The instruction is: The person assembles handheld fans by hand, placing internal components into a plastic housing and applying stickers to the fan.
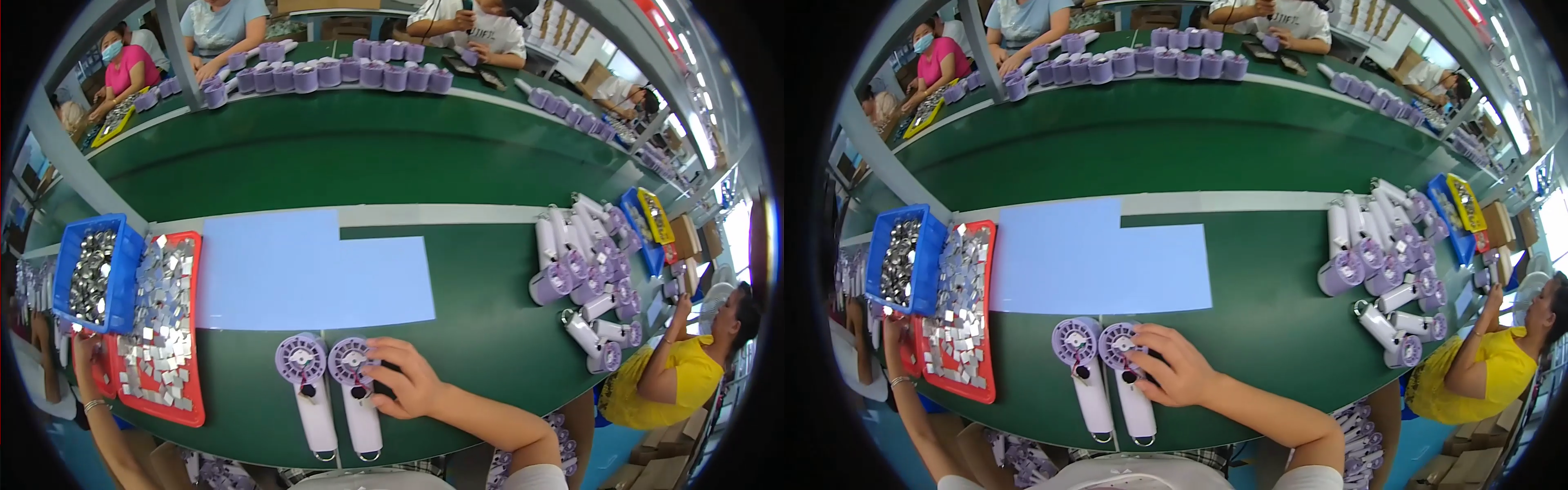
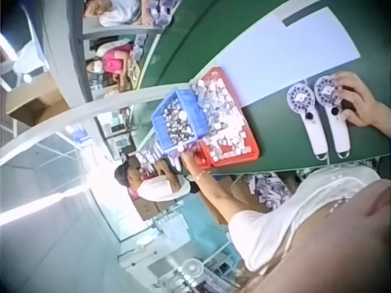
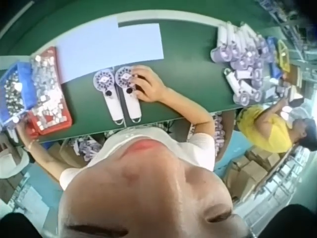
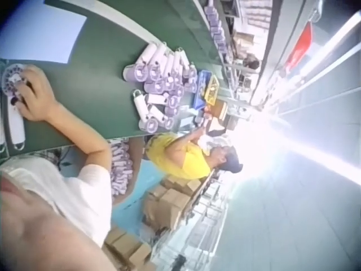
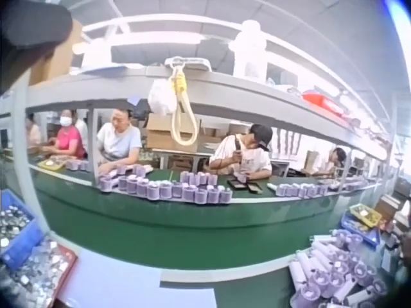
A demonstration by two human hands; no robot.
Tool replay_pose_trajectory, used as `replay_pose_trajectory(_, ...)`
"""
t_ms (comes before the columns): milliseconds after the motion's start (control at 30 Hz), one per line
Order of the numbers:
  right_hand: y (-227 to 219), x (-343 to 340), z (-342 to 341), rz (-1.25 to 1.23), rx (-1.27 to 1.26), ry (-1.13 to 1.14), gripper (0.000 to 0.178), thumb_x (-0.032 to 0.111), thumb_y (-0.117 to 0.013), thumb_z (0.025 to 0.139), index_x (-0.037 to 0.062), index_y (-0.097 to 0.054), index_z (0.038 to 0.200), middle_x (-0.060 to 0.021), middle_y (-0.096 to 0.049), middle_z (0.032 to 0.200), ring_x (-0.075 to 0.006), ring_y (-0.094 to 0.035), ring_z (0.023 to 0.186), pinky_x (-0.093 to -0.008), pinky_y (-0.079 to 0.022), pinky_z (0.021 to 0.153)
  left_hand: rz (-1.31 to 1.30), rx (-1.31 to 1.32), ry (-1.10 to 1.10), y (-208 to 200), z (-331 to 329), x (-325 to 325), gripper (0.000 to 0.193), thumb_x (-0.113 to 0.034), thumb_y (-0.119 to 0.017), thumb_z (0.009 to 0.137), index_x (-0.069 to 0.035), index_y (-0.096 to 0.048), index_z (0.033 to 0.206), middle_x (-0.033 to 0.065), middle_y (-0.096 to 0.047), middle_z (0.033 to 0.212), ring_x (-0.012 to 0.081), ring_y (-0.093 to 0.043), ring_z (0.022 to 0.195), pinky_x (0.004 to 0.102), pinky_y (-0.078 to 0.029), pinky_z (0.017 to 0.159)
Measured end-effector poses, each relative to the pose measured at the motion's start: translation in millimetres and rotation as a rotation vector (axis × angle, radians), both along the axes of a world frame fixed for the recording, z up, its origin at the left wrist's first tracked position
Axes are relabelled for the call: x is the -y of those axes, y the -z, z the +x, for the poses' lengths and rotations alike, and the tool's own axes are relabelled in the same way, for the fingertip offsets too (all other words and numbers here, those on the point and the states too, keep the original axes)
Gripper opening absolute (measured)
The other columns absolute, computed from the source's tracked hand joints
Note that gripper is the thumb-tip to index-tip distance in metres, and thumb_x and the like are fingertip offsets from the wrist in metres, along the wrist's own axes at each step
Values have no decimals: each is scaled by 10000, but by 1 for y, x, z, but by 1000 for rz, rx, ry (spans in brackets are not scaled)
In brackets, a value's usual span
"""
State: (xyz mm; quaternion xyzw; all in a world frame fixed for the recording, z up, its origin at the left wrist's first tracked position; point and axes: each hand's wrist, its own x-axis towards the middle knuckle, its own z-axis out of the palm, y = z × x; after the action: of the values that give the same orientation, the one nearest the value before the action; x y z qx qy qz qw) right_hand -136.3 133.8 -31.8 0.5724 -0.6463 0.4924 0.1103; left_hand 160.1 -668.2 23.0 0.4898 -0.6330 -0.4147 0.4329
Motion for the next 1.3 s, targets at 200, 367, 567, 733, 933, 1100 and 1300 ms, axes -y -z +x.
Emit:
replay_pose_trajectory(200, 14, -5, 1, -35, 46, -20, 475, 203, -724, 847, -24, -556, 1229, -247, -519, 1269, -441, -567, 1158, -517, -501, 958, 76, -46, -97, 100, 122, -24, 296, -180, -646, 944, 22, -633, 1161, 69, -652, 1003, 136, -641, 863, 249, -532, 730)
replay_pose_trajectory(367, 29, -3, 1, -121, 102, 47, 563, 230, -698, 886, 4, -456, 1342, -259, -406, 1373, -447, -490, 1247, -547, -433, 1030, 140, -7, -282, 96, 138, -25, 312, -291, -596, 990, -9, -663, 1103, 8, -619, 881, 76, -599, 775, 226, -500, 639)
replay_pose_trajectory(567, -5, 10, 6, 79, 142, -40, 869, 216, -815, 763, 51, -335, 1468, -283, -229, 1511, -477, -412, 1340, -556, -385, 1090, 9, -782, 122, 15, 103, -146, 431, -184, -498, 1042, 24, -460, 1418, 123, -584, 1260, 199, -548, 1177, 312, -440, 1016)
replay_pose_trajectory(733, -2, 18, -10, 230, 121, -48, 957, 97, -816, 710, 77, -280, 1502, -297, -213, 1525, -431, -427, 1357, -507, -429, 1052, 57, -626, 457, -44, -88, -419, 421, -140, -586, 981, -8, -496, 1370, 64, -614, 1162, 139, -630, 1007, 304, -523, 863)
replay_pose_trajectory(933, -75, 23, -37, 234, 244, -74, 839, 217, -769, 800, 16, -349, 1498, -262, -267, 1566, -403, -380, 1407, -506, -384, 1101, 573, -515, 1139, -71, -202, -533, 413, -116, -638, 935, -36, -542, 1328, 44, -675, 923, 105, -616, 815, 252, -509, 637)
replay_pose_trajectory(1100, -139, 78, -33, 171, 367, 53, 450, -6, -660, 848, -22, -576, 1289, -160, -593, 1245, -240, -607, 1098, -337, -544, 857, 365, -424, 1186, -56, -229, -538, 427, -76, -648, 919, -60, -554, 1335, 28, -692, 955, 69, -586, 786, 237, -474, 611)
replay_pose_trajectory(1300, -145, 89, -46, 369, 333, 72, 214, 42, -692, 874, -19, -704, 1079, -83, -687, 897, -148, -667, 787, -272, -550, 722, 210, -350, 1289, -54, -233, -546, 462, -27, -611, 902, -63, -541, 1357, 38, -707, 994, 68, -608, 841, 231, -488, 635)
